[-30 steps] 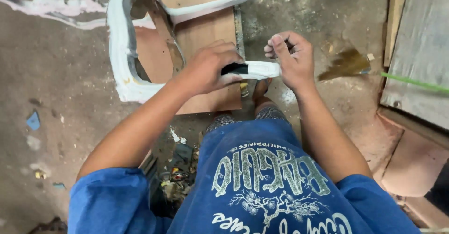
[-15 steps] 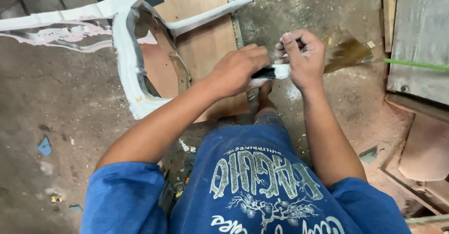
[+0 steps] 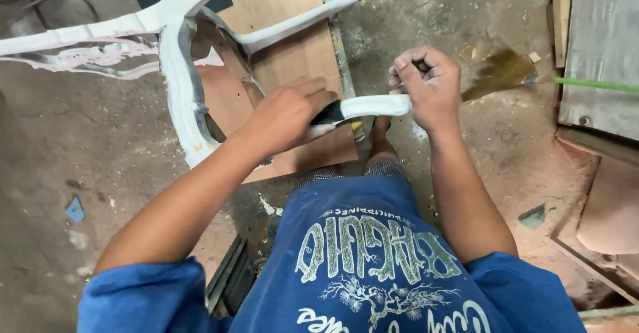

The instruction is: The person sands the legs of a white wooden chair using a sanding block. They switch between different sanding blocks and continue sanding various parts of the chair legs.

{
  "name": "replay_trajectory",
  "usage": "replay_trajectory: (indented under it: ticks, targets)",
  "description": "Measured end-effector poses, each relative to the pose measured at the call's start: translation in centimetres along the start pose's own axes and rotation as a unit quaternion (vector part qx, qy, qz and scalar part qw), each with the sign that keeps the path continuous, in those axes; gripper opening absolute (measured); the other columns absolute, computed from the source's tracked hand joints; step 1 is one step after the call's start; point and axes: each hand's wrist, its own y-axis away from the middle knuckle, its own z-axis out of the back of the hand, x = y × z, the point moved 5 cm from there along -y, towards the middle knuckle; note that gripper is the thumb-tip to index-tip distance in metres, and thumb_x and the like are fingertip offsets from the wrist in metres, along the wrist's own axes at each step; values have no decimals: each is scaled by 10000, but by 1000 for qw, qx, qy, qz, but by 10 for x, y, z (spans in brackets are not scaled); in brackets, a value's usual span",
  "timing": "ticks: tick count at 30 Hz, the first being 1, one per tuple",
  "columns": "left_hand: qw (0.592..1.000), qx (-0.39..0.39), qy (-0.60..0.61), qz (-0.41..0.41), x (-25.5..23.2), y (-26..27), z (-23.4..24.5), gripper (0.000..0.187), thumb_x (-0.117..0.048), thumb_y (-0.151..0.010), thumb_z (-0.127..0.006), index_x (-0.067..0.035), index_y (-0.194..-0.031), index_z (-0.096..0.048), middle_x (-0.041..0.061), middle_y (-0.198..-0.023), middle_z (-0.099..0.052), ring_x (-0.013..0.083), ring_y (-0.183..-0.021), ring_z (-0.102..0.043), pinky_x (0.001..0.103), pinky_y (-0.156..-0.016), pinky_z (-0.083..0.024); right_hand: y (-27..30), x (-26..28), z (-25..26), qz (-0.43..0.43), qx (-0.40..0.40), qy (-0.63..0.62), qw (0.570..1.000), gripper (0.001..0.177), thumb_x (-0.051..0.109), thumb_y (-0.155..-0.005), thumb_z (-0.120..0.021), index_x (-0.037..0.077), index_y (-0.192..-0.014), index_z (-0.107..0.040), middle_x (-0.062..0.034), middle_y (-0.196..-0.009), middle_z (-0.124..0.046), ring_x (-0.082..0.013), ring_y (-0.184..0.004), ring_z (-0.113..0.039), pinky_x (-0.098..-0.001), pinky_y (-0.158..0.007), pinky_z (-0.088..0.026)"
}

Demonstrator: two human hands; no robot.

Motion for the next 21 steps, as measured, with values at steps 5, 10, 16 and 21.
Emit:
replay_trajectory:
  ticks: [5, 10, 16, 21]
  targets:
    - [999, -15, -18, -26, -5, 8, -5, 312, -417, -992, -632, -159, -1166, -611, 55, -952, -507, 292, -915, -600, 390, -751, -549, -1, -1, 0, 7, 12, -2, 1000, 200, 167, -1089, -649, -25, -1035, -649, -190, -926, -707, -206, -796, -735, -329, -641, -648]
    - [995, -69, -24, -70, -16, -12, -16, 248, -379, -991, -654, -134, -1030, -640, 32, -923, -450, 264, -888, -556, 345, -730, -516, -2, -2, 1, 26, 16, -3, 1000, 177, 133, -1086, -671, -36, -1040, -650, -213, -943, -701, -221, -805, -736, -342, -640, -643]
    - [994, -23, 9, -104, -19, -9, -5, 275, -202, -1052, -587, 33, -1111, -718, 198, -1202, -664, 387, -1178, -631, 476, -1055, -526, -1, 11, -2, 40, 16, 27, 999, 123, 123, -1067, -695, 21, -1031, -635, -106, -878, -661, -148, -739, -688, -261, -603, -652]
    - [987, -43, 8, -157, -31, -36, -10, 175, -112, -1015, -626, 24, -937, -701, 115, -919, -629, 307, -861, -628, 437, -787, -565, -2, 12, -3, 38, 9, 9, 999, 124, 112, -1035, -741, 38, -1009, -644, -86, -845, -680, -141, -676, -680, -230, -596, -563]
